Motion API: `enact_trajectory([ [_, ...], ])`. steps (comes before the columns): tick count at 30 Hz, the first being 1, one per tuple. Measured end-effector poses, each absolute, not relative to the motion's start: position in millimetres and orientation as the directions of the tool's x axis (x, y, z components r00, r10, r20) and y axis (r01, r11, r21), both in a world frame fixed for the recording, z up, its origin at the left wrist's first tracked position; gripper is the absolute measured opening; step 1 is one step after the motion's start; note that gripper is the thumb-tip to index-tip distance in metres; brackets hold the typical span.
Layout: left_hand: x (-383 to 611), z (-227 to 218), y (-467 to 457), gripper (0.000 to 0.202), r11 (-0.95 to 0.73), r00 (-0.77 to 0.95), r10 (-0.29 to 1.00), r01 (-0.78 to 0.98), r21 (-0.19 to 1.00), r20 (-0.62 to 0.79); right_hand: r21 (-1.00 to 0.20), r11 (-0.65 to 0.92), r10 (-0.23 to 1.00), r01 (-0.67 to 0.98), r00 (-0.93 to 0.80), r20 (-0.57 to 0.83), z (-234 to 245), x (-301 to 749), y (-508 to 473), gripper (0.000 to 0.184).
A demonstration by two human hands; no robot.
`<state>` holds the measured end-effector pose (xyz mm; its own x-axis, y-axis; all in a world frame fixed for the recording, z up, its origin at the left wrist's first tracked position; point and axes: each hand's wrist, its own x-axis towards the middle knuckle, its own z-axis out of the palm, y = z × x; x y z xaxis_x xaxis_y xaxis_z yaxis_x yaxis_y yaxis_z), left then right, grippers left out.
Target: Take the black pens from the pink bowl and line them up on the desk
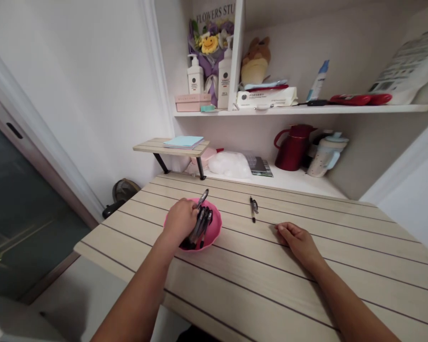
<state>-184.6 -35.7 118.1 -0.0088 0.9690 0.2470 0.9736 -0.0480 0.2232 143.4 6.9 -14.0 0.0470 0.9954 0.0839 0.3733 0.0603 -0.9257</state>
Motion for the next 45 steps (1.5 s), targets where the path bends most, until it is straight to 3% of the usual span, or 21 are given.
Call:
enact_trajectory([
  [5,-206.9,86.7,-44.3,0.02,0.064,-0.086,0.988,0.983,0.173,0.125,-0.907,0.076,0.994,0.415,0.043,0.103,-10.1,141.3,4.4,0.033],
  [12,-199.1,80.3,-48.7,0.026,0.091,-0.124,0.981,0.972,0.216,0.149,-0.914,0.081,0.99,0.398,0.071,0.119,-11.6,138.6,4.3,0.03],
  [16,-182.9,88.6,-51.0,0.025,0.008,-0.085,0.976,0.936,0.352,0.203,-0.833,0.101,0.984,0.544,0.069,0.165,-10.7,134.5,9.3,0.026],
  [21,-141.3,84.0,-60.4,0.021,-0.3,0.191,0.951,0.759,0.577,0.244,-0.591,0.048,0.987,0.805,0.055,0.154,3.7,116.3,19.4,0.024],
  [23,-121.4,77.4,-62.5,0.019,-0.333,0.265,0.942,0.655,0.678,0.207,-0.526,0.017,0.992,0.851,0.053,0.117,11.4,102.8,23.4,0.027],
  [25,-101.7,70.3,-62.2,0.018,-0.275,0.286,0.948,0.515,0.812,0.139,-0.451,-0.024,0.995,0.892,0.064,0.074,17.8,86.8,27.5,0.032],
  [27,-83.6,63.7,-59.6,0.018,-0.103,0.27,0.963,0.319,0.942,0.014,-0.371,-0.07,0.994,0.926,0.096,0.051,22.2,71.1,32.0,0.036],
  [30,-62.7,54.5,-53.5,0.021,0.233,0.241,0.946,-0.034,0.972,-0.218,-0.32,-0.126,0.988,0.939,0.146,0.04,25.4,55.0,39.2,0.033],
  [32,-54.0,48.0,-48.8,0.024,0.351,0.184,0.932,-0.241,0.905,-0.312,-0.334,-0.139,0.987,0.932,0.157,0.028,26.1,51.4,42.1,0.027],
  [36,-44.9,32.5,-36.7,0.023,0.325,-0.009,0.925,-0.498,0.804,-0.38,-0.506,-0.059,0.993,0.861,0.104,0.061,24.3,54.4,32.8,0.025],
  [40,-39.8,18.4,-23.2,0.019,0.224,-0.038,0.946,-0.639,0.736,-0.321,-0.786,0.121,0.992,0.607,-0.048,0.116,18.2,61.1,1.8,0.028],
  [43,-37.7,13.5,-19.2,0.018,0.17,-0.067,0.954,-0.681,0.712,-0.292,-0.879,0.145,0.978,0.454,-0.202,0.056,15.3,72.7,-14.8,0.028],
  [45,-37.3,13.3,-20.5,0.019,0.195,-0.047,0.949,-0.69,0.697,-0.312,-0.891,0.129,0.973,0.436,-0.23,0.029,15.9,84.8,-12.3,0.027],
])
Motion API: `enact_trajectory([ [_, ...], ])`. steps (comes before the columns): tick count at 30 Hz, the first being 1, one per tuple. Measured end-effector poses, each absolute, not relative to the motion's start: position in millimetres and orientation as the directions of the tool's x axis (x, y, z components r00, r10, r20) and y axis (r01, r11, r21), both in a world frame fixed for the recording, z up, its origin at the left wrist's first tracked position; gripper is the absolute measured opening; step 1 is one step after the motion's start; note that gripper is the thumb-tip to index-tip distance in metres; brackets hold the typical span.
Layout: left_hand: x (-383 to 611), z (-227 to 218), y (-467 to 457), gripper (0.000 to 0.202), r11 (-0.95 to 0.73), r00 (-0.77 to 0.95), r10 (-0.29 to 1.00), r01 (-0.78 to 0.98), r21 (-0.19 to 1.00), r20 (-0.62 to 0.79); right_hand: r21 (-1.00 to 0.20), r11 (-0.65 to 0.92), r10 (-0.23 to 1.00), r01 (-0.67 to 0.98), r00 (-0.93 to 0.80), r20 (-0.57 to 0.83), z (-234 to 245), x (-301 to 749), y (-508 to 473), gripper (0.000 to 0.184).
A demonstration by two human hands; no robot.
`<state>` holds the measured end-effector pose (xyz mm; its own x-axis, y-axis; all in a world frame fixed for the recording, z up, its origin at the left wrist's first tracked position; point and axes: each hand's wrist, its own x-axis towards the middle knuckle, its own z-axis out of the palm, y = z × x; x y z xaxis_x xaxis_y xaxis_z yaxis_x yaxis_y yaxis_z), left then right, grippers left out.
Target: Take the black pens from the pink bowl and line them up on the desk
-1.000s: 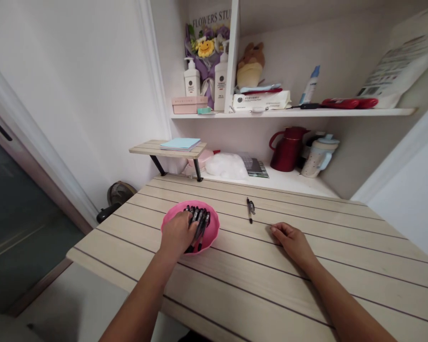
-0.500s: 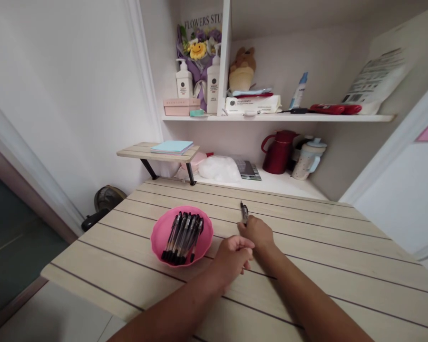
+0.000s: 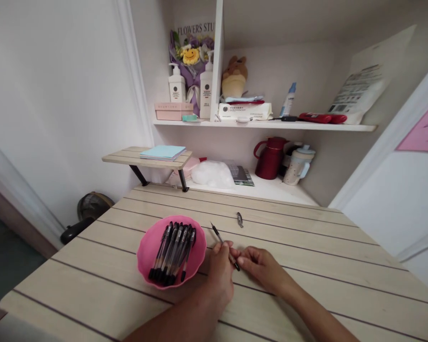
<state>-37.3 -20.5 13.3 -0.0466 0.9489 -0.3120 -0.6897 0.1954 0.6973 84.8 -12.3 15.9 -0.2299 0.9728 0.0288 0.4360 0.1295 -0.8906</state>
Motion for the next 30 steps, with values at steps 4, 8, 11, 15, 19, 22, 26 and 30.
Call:
enact_trajectory([
  [4,-37.7,15.4,-26.8,0.023,0.282,0.004,0.934,-0.618,0.734,-0.356,-0.743,0.079,0.992,0.664,0.024,0.126,20.4,103.3,21.8,0.021],
  [8,-38.4,13.9,-29.6,0.028,0.28,0.031,0.95,-0.53,0.801,-0.312,-0.552,-0.053,0.976,0.832,0.16,0.147,23.7,93.7,56.0,0.02],
  [11,-39.1,11.2,-29.2,0.028,0.276,0.049,0.955,-0.514,0.812,-0.293,-0.45,-0.143,0.973,0.882,0.208,0.098,25.0,78.5,67.0,0.026],
  [15,-40.1,9.6,-29.6,0.026,0.269,0.063,0.96,-0.495,0.826,-0.274,-0.369,-0.17,0.977,0.914,0.204,0.055,23.6,72.5,67.8,0.023],
  [19,-40.7,13.0,-32.5,0.026,0.276,0.09,0.96,-0.461,0.843,-0.265,-0.392,-0.129,0.981,0.911,0.175,0.082,17.7,87.0,58.6,0.015],
  [22,-40.4,16.1,-34.4,0.028,0.302,0.151,0.953,-0.392,0.869,-0.263,-0.566,-0.068,0.986,0.821,0.142,0.087,12.6,103.2,46.0,0.007],
  [26,-38.6,14.1,-34.6,0.026,0.3,0.224,0.943,-0.257,0.919,-0.246,-0.952,-0.125,0.988,0.278,0.12,-0.095,13.0,119.5,25.5,0.012],
  [30,-37.6,6.7,-34.2,0.022,0.219,0.291,0.939,-0.097,0.971,-0.183,-0.973,-0.114,0.988,-0.202,0.075,-0.132,25.9,125.7,10.1,0.027],
])
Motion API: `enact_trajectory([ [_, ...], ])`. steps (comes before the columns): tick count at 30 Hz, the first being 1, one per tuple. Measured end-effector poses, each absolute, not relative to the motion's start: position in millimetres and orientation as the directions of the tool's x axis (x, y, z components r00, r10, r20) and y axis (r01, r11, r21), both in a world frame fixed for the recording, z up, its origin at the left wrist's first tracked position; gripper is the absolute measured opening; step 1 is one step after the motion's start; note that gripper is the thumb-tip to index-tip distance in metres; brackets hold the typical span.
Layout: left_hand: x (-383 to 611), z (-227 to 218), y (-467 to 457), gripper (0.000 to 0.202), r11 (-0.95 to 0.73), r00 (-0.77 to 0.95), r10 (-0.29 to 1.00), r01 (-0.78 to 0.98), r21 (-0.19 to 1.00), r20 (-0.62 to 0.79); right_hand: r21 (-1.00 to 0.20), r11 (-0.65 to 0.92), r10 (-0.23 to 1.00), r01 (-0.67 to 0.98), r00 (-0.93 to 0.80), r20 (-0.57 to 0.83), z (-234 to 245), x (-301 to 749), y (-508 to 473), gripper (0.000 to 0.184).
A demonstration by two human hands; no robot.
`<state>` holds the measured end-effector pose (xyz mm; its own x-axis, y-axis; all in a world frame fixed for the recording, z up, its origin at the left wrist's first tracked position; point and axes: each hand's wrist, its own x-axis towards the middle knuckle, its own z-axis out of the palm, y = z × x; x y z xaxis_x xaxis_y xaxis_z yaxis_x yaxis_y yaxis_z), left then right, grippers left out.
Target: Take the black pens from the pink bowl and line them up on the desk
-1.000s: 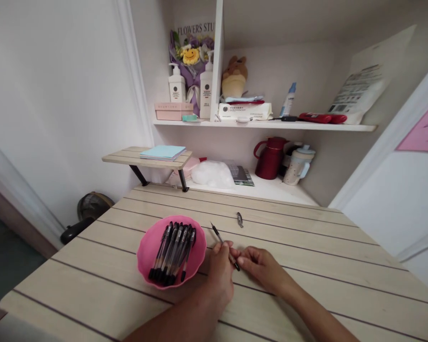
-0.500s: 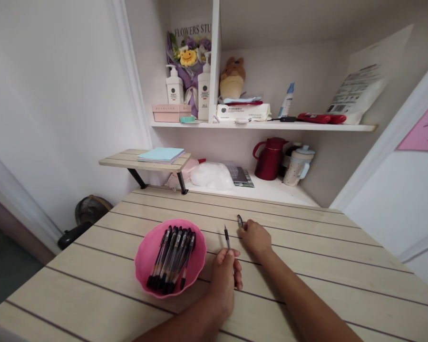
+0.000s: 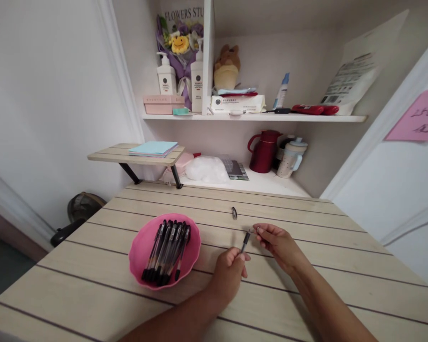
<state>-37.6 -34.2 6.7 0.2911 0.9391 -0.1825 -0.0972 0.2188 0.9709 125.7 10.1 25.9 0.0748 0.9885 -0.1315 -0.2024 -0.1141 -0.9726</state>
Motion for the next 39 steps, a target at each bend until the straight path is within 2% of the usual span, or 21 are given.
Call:
enact_trajectory([
  [3,-37.7,5.1,-35.3,0.022,0.136,0.33,0.936,-0.015,0.991,-0.123,-0.941,-0.08,0.991,-0.329,0.074,-0.11,37.9,126.2,4.1,0.029],
  [7,-37.6,9.4,-37.1,0.021,0.092,0.333,0.937,0.044,0.995,-0.101,-0.925,-0.059,0.995,-0.375,0.05,-0.084,46.2,125.0,0.0,0.025],
  [32,-38.3,10.3,-37.7,0.023,0.028,0.317,0.947,0.064,0.998,-0.047,-0.961,-0.131,0.991,-0.242,-0.048,-0.123,40.3,111.9,-5.8,0.028],
  [39,-38.7,9.9,-36.7,0.022,0.011,0.327,0.945,0.057,0.998,-0.029,-0.936,-0.122,0.986,-0.33,-0.15,-0.076,47.9,120.0,-8.5,0.03],
])
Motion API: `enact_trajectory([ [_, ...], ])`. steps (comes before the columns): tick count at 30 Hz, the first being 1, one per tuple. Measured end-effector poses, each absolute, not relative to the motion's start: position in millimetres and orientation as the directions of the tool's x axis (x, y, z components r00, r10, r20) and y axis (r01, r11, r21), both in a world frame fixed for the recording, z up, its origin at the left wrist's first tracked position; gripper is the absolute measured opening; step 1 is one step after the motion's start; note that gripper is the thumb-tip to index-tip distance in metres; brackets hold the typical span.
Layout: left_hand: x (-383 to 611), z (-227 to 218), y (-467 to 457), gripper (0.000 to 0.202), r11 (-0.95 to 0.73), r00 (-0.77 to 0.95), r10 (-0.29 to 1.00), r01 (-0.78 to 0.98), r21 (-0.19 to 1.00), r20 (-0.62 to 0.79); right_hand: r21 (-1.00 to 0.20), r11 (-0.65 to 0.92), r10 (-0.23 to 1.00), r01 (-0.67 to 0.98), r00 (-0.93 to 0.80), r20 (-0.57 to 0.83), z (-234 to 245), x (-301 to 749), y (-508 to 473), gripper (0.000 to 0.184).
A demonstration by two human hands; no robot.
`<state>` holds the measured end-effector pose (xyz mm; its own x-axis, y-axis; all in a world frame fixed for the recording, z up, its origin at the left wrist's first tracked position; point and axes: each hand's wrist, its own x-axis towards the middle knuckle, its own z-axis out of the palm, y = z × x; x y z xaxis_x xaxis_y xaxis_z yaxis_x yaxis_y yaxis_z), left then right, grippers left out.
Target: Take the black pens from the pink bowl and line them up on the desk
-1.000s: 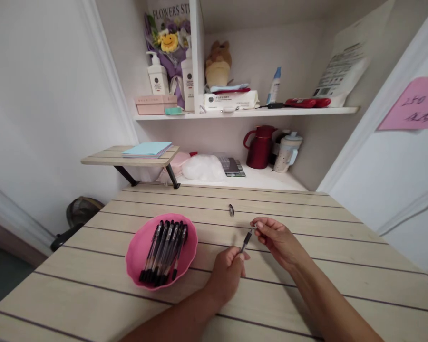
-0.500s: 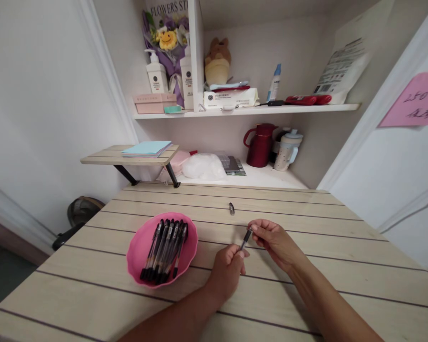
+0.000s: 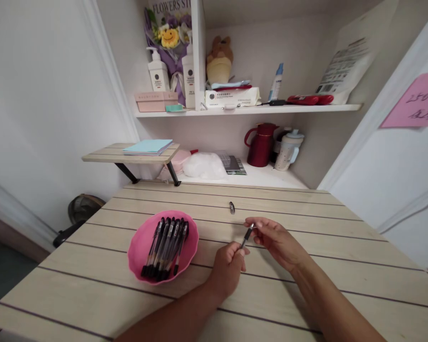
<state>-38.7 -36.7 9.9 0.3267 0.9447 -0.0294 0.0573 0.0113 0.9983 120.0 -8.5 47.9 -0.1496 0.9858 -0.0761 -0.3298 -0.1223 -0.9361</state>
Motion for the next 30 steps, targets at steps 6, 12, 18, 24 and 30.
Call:
enact_trajectory([
  [6,-39.0,10.1,-37.6,0.025,0.006,0.335,0.942,0.063,0.998,-0.027,-0.96,-0.112,0.991,-0.256,-0.098,-0.09,42.8,118.0,-5.9,0.021],
  [12,-38.7,12.0,-37.2,0.024,0.012,0.334,0.942,0.07,0.997,-0.035,-0.951,-0.129,0.983,-0.28,-0.163,-0.086,44.2,120.2,-7.5,0.029],
  [18,-39.6,13.9,-38.4,0.023,-0.012,0.341,0.94,0.079,0.997,-0.015,-0.963,-0.116,0.987,-0.244,-0.141,-0.083,43.6,120.4,-6.8,0.025],
  [24,-39.0,13.0,-38.1,0.024,-0.02,0.341,0.94,0.092,0.996,-0.012,-0.959,-0.119,0.99,-0.259,-0.108,-0.094,42.4,120.9,-5.8,0.026],
  [30,-39.3,11.9,-37.7,0.023,-0.008,0.348,0.937,0.08,0.997,-0.02,-0.955,-0.111,0.986,-0.274,-0.149,-0.072,44.1,119.3,-7.4,0.029],
])
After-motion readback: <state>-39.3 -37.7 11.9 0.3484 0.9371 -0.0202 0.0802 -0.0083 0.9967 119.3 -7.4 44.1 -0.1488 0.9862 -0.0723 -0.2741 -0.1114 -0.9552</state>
